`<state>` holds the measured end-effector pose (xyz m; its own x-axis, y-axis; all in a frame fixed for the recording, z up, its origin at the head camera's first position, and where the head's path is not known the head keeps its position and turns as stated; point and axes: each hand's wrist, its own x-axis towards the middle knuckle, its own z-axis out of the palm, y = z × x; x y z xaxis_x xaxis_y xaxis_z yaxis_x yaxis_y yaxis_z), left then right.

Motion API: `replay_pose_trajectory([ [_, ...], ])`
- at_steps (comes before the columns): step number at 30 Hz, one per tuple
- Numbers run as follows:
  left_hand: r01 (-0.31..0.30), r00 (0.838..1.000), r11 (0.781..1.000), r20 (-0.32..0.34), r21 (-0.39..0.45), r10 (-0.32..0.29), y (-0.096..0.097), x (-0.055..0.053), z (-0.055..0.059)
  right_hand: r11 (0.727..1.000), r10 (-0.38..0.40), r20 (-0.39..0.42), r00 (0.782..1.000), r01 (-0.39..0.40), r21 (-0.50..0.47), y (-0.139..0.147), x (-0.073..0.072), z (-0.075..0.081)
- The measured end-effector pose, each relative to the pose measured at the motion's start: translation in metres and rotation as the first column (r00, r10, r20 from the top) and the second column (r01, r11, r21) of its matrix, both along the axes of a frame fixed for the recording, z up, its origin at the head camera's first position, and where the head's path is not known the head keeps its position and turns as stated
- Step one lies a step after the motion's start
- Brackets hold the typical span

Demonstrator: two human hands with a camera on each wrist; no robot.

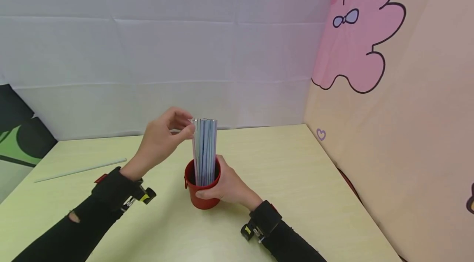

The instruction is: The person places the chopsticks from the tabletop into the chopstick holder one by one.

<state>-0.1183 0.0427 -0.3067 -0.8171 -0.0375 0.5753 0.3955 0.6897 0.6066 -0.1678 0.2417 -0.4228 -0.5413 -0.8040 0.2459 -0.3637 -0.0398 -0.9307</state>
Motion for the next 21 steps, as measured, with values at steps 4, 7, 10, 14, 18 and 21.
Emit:
replay_pose_trajectory([
  [4,-0.015,0.999,1.000,-0.034,-0.013,0.014,-0.007,0.005,0.005,1.000,0.005,-0.011,1.000,-0.005,0.006,0.002,0.005,0.010],
  [7,-0.022,0.998,0.999,-0.057,-0.028,0.020,-0.013,0.008,0.009,1.000,0.014,-0.009,1.000,-0.014,0.009,0.003,0.006,0.012],
  [10,-0.030,0.996,0.999,-0.080,-0.043,0.027,-0.022,0.011,0.012,1.000,0.019,-0.004,1.000,-0.019,0.004,0.003,0.007,0.012],
  [14,-0.069,0.993,0.994,-0.105,-0.080,0.061,-0.040,0.015,0.015,1.000,0.015,0.005,1.000,-0.015,0.001,0.001,0.006,0.011],
  [18,-0.128,0.986,0.983,-0.125,-0.134,0.111,-0.061,0.018,0.015,1.000,-0.009,0.005,1.000,0.009,0.021,0.002,0.006,0.010],
  [21,-0.175,0.980,0.971,-0.125,-0.163,0.155,-0.077,0.019,0.013,0.999,-0.017,-0.002,1.000,0.017,0.032,0.002,0.005,0.010],
])
